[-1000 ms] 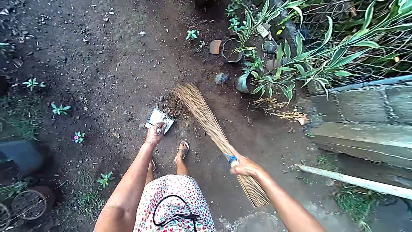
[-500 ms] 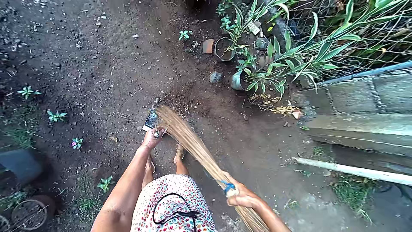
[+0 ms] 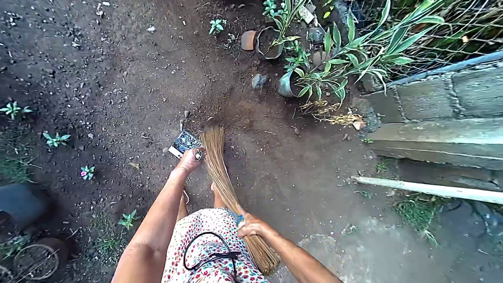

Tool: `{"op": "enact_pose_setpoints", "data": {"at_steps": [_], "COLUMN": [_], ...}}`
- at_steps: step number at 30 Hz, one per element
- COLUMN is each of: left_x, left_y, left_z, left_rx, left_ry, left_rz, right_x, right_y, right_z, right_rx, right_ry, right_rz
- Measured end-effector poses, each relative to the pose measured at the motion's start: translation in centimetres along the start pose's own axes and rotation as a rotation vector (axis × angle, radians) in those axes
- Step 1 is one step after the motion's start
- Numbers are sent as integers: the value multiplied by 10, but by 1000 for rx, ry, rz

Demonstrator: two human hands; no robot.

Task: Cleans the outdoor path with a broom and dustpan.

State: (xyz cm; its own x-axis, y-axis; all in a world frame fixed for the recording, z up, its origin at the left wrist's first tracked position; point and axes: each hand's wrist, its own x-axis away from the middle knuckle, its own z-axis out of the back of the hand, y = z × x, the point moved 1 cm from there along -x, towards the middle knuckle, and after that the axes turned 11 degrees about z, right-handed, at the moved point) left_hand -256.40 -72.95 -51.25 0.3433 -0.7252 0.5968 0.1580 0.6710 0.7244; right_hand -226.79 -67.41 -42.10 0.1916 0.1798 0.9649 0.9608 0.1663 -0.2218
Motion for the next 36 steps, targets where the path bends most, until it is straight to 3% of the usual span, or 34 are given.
{"op": "enact_pose_setpoints", "data": {"at_steps": [4, 8, 11, 13, 16, 19, 21, 24, 26, 29, 33, 36], "left_x": [0, 6, 20, 37, 74, 97, 96, 79, 60, 41, 44, 57], "left_y": [14, -8, -10, -25, -39, -43, -38, -31, -33, -30, -39, -52], "left_z": [3, -1, 17, 26, 27, 8, 0, 3, 7, 25, 36, 29], "left_rx": [-40, -19, -31, 75, 244, 303, 349, 318, 291, 256, 279, 316], "left_ry": [-94, 20, 50, 177, 284, 388, 438, 428, 412, 353, 427, 505], "left_rz": [91, 2, 139, 186, 263, 273, 314, 349, 325, 347, 356, 362], "right_x": [26, 69, 108, 118, 99, 43, 4, -22, -13, 34, 103, 90], "right_y": [7, 25, 31, 29, 6, -29, -43, -36, -16, 11, -2, -33], "right_z": [-2, 13, 34, 53, 92, 119, 118, 80, 56, 50, 88, 138], "right_rx": [-73, -153, -191, -211, -191, -51, 102, 280, 289, 142, 126, 187], "right_ry": [-1, 84, 181, 268, 344, 333, 290, 122, 16, 36, 143, 189], "right_rz": [122, 202, 209, 234, 243, 174, 84, -34, -65, 25, 90, 146]}}
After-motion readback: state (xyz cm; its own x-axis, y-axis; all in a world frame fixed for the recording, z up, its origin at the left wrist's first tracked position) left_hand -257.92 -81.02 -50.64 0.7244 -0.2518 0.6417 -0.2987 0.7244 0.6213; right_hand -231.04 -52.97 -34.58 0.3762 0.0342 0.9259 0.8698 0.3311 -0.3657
